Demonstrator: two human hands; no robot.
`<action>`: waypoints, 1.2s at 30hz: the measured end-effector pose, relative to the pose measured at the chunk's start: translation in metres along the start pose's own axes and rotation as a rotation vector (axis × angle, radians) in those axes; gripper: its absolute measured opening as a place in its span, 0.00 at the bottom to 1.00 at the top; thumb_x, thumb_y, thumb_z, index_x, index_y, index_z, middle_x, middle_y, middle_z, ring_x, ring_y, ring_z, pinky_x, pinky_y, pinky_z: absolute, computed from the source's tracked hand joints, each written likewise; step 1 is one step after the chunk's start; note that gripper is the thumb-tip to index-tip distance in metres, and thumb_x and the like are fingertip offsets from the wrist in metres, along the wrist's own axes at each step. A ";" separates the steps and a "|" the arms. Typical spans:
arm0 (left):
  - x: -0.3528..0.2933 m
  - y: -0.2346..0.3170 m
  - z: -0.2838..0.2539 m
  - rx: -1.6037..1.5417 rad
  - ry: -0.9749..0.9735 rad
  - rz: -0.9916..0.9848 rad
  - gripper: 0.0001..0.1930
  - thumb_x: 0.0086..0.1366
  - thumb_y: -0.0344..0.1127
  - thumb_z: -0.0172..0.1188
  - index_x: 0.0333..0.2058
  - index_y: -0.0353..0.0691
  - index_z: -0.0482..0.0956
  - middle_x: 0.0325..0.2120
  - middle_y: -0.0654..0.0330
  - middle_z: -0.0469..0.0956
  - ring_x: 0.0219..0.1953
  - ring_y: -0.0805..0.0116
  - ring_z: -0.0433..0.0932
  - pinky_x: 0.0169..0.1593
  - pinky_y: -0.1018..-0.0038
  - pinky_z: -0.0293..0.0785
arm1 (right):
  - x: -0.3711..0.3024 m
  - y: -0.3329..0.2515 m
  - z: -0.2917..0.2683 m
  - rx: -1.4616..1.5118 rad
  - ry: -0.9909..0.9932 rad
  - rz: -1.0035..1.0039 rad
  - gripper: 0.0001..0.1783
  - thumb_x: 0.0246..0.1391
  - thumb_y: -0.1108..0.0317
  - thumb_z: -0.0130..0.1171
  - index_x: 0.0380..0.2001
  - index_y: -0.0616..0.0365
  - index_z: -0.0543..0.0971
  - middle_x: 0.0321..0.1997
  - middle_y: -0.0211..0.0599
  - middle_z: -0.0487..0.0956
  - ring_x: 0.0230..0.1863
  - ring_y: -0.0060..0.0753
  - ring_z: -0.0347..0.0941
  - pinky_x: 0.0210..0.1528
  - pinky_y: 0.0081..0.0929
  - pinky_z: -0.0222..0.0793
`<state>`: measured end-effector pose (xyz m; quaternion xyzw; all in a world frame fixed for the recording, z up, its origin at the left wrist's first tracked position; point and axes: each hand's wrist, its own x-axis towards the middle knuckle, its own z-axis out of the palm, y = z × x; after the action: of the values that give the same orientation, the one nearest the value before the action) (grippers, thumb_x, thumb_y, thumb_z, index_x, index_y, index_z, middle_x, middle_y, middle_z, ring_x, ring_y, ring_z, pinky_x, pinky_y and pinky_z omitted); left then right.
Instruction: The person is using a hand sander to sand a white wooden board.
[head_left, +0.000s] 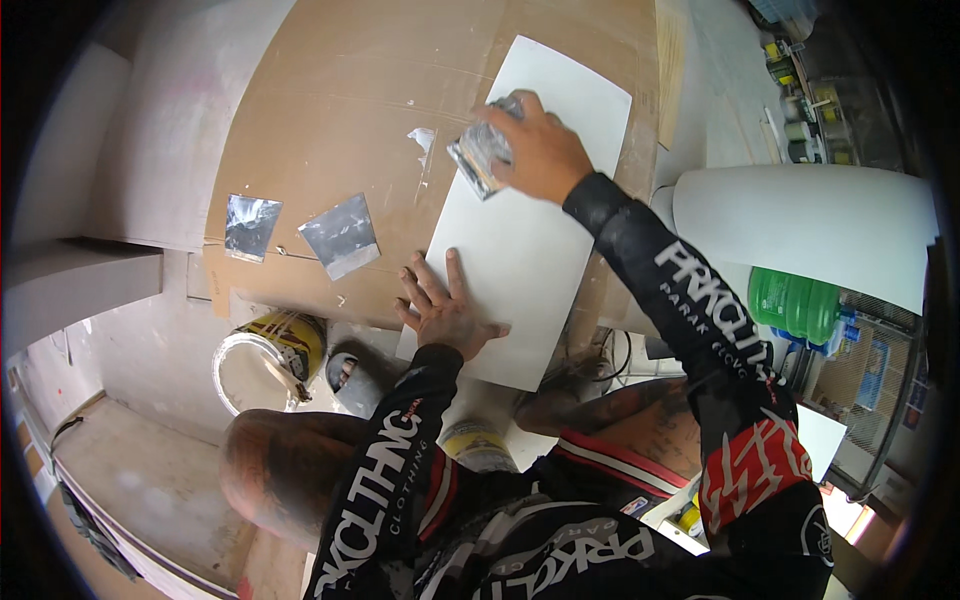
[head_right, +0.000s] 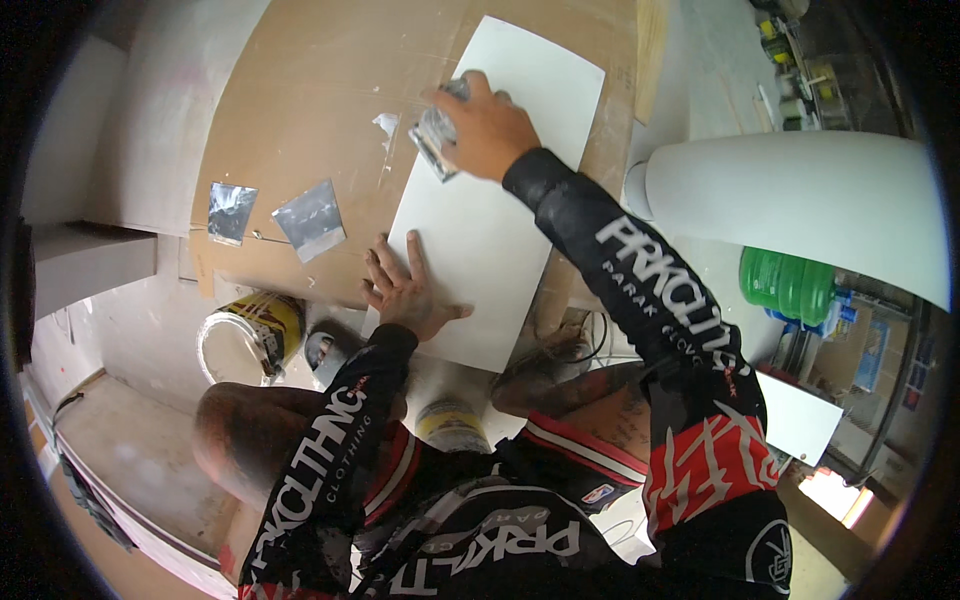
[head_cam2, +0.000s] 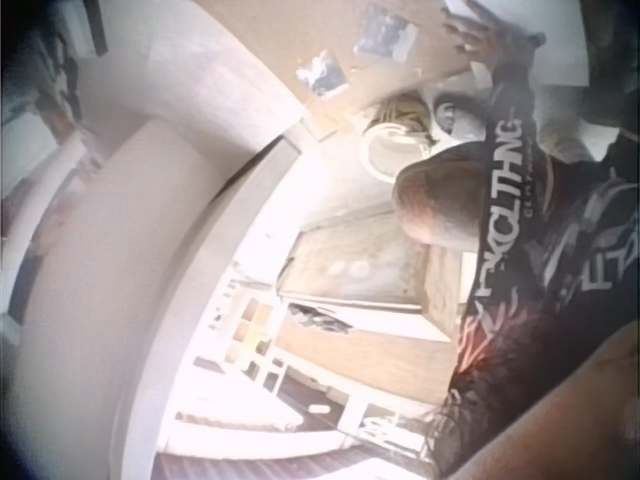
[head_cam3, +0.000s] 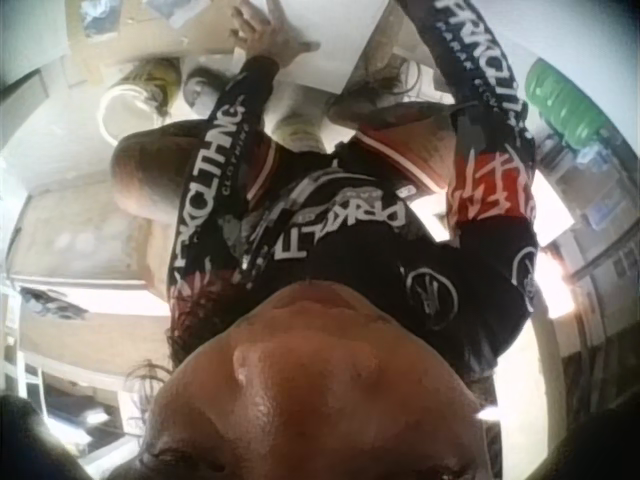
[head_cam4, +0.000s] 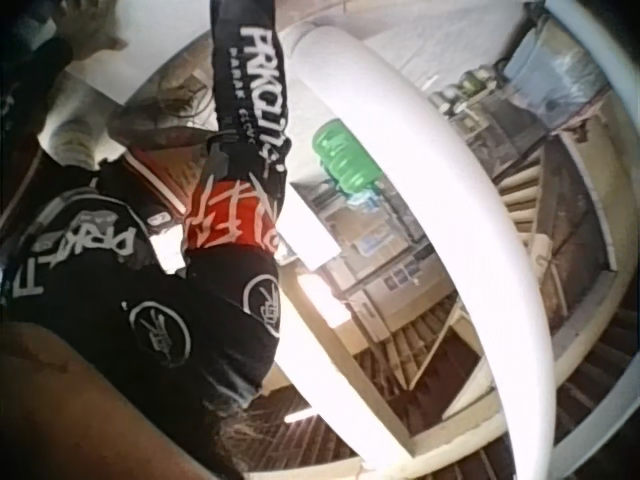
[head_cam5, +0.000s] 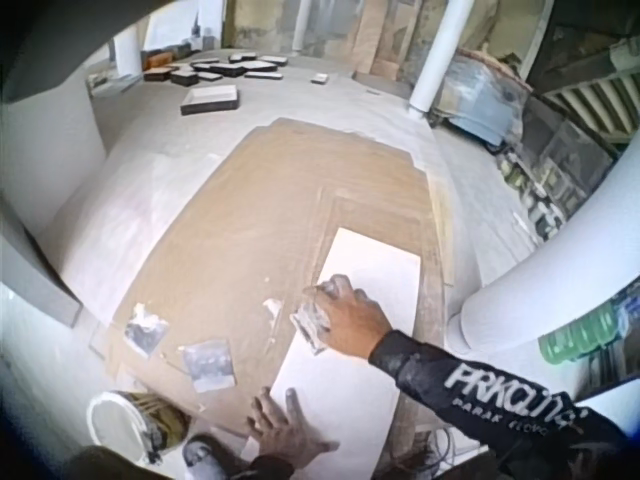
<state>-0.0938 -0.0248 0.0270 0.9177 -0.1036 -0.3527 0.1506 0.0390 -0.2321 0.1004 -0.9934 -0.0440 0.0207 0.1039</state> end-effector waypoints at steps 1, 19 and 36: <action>0.000 0.000 0.000 -0.008 -0.002 -0.001 0.79 0.41 0.67 0.79 0.77 0.46 0.28 0.73 0.27 0.23 0.74 0.19 0.27 0.66 0.23 0.39 | -0.008 -0.005 0.001 0.011 -0.017 -0.018 0.38 0.50 0.61 0.70 0.66 0.32 0.71 0.66 0.50 0.66 0.52 0.63 0.78 0.54 0.49 0.78; -0.001 0.005 -0.005 0.001 -0.032 -0.043 0.78 0.44 0.65 0.80 0.77 0.50 0.27 0.74 0.30 0.22 0.75 0.22 0.24 0.68 0.23 0.37 | 0.153 0.094 0.014 -0.110 0.169 0.241 0.38 0.52 0.51 0.63 0.67 0.42 0.70 0.66 0.57 0.72 0.61 0.61 0.76 0.62 0.51 0.73; 0.001 0.007 -0.004 0.037 -0.066 -0.061 0.79 0.44 0.68 0.78 0.76 0.45 0.26 0.72 0.26 0.21 0.74 0.19 0.24 0.67 0.24 0.36 | 0.150 0.128 -0.005 -0.068 0.220 0.357 0.39 0.56 0.54 0.59 0.70 0.51 0.68 0.65 0.57 0.76 0.67 0.63 0.69 0.69 0.49 0.66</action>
<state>-0.0907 -0.0314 0.0317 0.9110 -0.0871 -0.3850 0.1192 0.1995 -0.3446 0.0742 -0.9846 0.1438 -0.0713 0.0691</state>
